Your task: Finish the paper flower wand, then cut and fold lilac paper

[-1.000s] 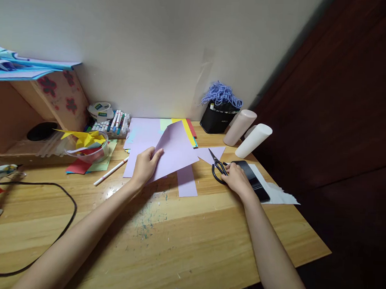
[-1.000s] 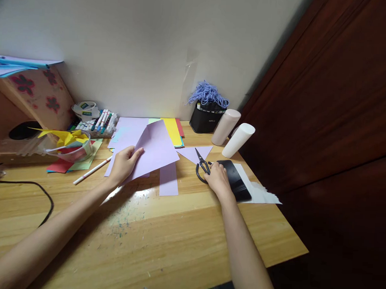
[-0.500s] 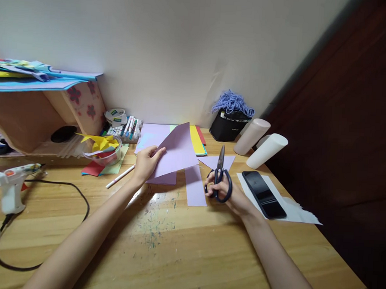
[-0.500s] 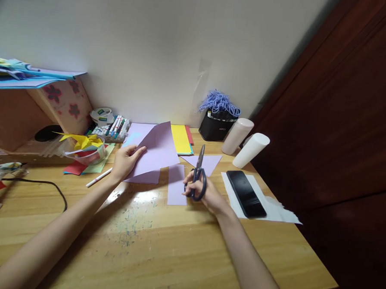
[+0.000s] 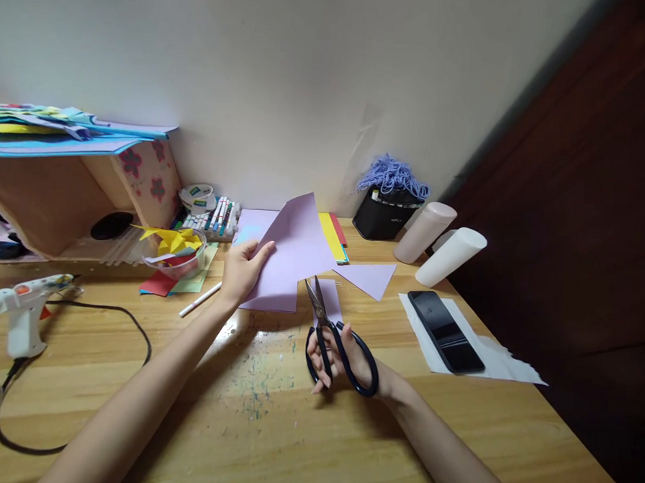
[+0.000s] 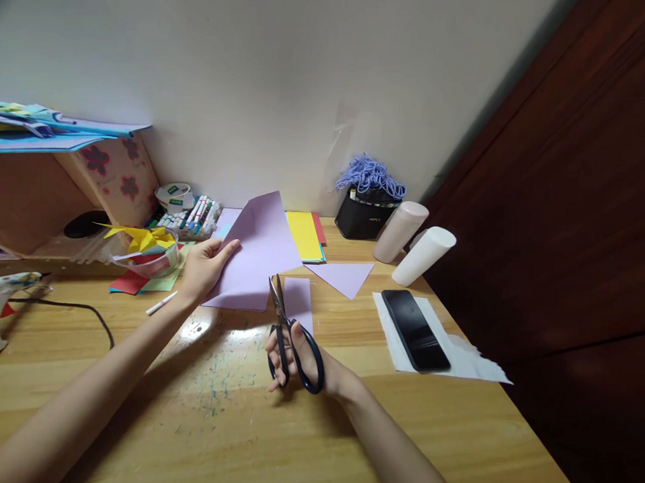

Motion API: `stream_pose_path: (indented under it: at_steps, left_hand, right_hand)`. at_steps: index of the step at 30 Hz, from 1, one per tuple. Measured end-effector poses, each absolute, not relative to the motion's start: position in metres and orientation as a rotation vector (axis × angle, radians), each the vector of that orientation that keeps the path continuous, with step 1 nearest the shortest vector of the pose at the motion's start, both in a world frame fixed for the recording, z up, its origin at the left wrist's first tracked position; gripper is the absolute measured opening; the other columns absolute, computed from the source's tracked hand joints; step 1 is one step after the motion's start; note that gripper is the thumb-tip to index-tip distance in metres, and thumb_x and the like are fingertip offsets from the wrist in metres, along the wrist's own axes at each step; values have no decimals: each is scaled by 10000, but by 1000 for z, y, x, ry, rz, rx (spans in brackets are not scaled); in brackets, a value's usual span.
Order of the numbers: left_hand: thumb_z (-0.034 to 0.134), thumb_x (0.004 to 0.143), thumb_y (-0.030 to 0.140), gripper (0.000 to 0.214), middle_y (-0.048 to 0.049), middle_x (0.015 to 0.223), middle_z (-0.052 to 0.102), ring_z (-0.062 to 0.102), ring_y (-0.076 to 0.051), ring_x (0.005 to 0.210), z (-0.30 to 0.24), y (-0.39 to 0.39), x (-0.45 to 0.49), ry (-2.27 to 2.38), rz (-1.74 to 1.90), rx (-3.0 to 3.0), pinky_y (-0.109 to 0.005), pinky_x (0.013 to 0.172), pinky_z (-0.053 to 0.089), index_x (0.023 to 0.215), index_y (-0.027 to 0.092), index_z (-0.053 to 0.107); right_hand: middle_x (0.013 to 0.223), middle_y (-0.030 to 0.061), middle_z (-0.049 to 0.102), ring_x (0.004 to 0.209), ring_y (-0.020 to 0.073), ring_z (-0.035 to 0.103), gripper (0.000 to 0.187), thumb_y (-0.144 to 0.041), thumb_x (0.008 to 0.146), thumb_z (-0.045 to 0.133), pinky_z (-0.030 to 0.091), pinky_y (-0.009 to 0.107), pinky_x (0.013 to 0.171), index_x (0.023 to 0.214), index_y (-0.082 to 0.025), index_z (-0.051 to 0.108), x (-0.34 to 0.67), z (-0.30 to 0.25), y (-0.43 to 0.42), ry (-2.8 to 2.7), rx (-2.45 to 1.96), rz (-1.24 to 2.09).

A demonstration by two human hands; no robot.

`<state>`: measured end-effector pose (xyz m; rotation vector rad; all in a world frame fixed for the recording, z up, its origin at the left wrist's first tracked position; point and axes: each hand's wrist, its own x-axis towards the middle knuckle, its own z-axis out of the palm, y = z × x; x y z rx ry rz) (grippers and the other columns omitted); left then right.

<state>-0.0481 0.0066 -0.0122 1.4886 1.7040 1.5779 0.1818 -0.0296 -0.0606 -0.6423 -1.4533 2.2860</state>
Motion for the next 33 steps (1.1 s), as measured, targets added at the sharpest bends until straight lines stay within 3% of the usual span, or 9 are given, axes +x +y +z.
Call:
stream_pose_path:
  at_steps: [5, 18, 24, 33]
  left_hand:
    - [511, 750, 435, 421, 44, 545, 202, 209, -83, 516, -15, 4, -35, 1740, 1492, 1599, -223, 478, 182, 516, 180, 271]
    - [485, 769, 440, 417, 44, 552, 201, 216, -85, 515, -22, 4, -32, 1766, 1399, 1649, -222, 475, 179, 520, 180, 274]
    - [500, 763, 423, 415, 44, 543, 208, 221, -81, 506, -23, 5, -33, 1759, 1403, 1611, -221, 466, 173, 518, 180, 270]
    - [519, 750, 431, 441, 49, 541, 187, 201, -79, 493, -26, 7, -35, 1761, 1414, 1563, -228, 460, 160, 516, 187, 236]
  right_hand:
    - [639, -27, 435, 463, 75, 478, 746, -821, 612, 295, 526, 323, 553, 851, -152, 521, 180, -56, -29, -1496, -779, 2211]
    - [584, -54, 422, 395, 53, 435, 709, -822, 606, 307, 535, 325, 514, 799, -162, 482, 178, -60, -26, -1481, -823, 2183]
    - [535, -77, 392, 360, 47, 413, 651, -795, 628, 344, 517, 272, 437, 776, -174, 467, 177, -67, -27, -1477, -854, 2131]
    - [450, -98, 407, 275, 37, 390, 657, -787, 469, 536, 427, 188, 288, 678, -170, 450, 168, -61, -27, -1325, -1021, 2138]
